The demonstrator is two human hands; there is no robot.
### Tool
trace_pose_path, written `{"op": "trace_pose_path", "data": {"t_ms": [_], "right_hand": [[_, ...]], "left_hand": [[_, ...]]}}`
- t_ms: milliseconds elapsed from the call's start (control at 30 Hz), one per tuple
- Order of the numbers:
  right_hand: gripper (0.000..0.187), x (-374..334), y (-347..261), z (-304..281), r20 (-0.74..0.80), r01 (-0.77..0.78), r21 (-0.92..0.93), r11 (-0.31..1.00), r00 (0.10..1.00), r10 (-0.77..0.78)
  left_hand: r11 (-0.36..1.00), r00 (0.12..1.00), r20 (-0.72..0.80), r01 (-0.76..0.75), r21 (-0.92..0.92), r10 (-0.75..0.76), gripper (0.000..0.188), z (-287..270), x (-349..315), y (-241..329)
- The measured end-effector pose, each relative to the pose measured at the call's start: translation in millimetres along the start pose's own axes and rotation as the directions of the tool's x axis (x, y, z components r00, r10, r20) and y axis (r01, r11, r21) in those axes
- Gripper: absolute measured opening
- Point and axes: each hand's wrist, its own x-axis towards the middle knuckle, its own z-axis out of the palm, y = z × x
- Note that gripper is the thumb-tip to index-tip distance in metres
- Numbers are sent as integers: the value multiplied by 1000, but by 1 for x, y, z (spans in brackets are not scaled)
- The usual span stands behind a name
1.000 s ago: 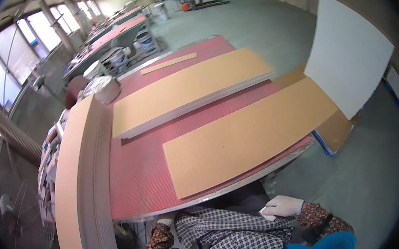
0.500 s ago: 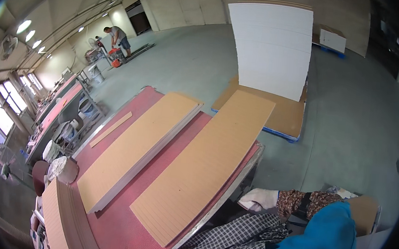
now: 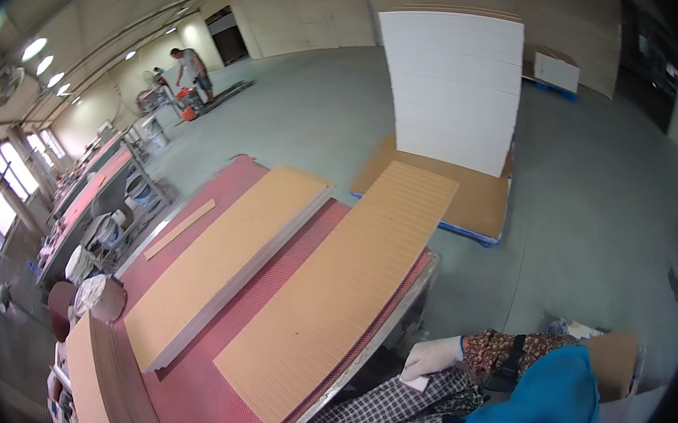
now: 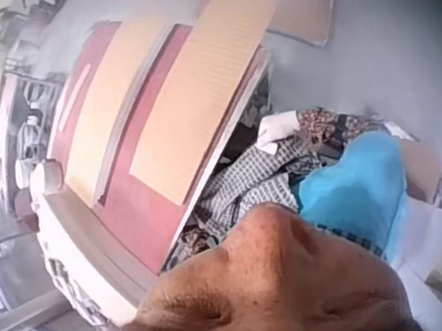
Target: The person is using a small sanding block to sand the edges and surface of a wooden board in a factory setting.
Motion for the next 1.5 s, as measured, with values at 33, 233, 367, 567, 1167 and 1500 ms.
{"op": "trace_pose_path", "data": {"t_ms": [33,233,367,567,1167,1500], "right_hand": [[48,-5,-2,-6,-120,71,-12,997,990,-72],[49,22,25,-24,-668,-23,-22,999,744,2],[52,42,57,-18,-685,-142,-121,983,728,21],[45,112,80,-17,-629,-135,331,934,706,325],[44,176,154,-4,-710,-204,-329,922,697,-99],[44,193,213,-24,-612,-286,-539,792,779,-135]], "left_hand": [[1000,1000,4,-2,-6,2,60,0,0,-1],[999,1000,11,25,-36,-25,59,1,-6,-6],[997,999,4,48,-59,-48,58,0,-6,-8],[993,997,6,82,-80,-82,56,-1,-4,-13],[976,992,26,127,-179,-124,53,-3,-21,-50],[842,970,161,236,-485,-180,50,36,-88,-216]]}}
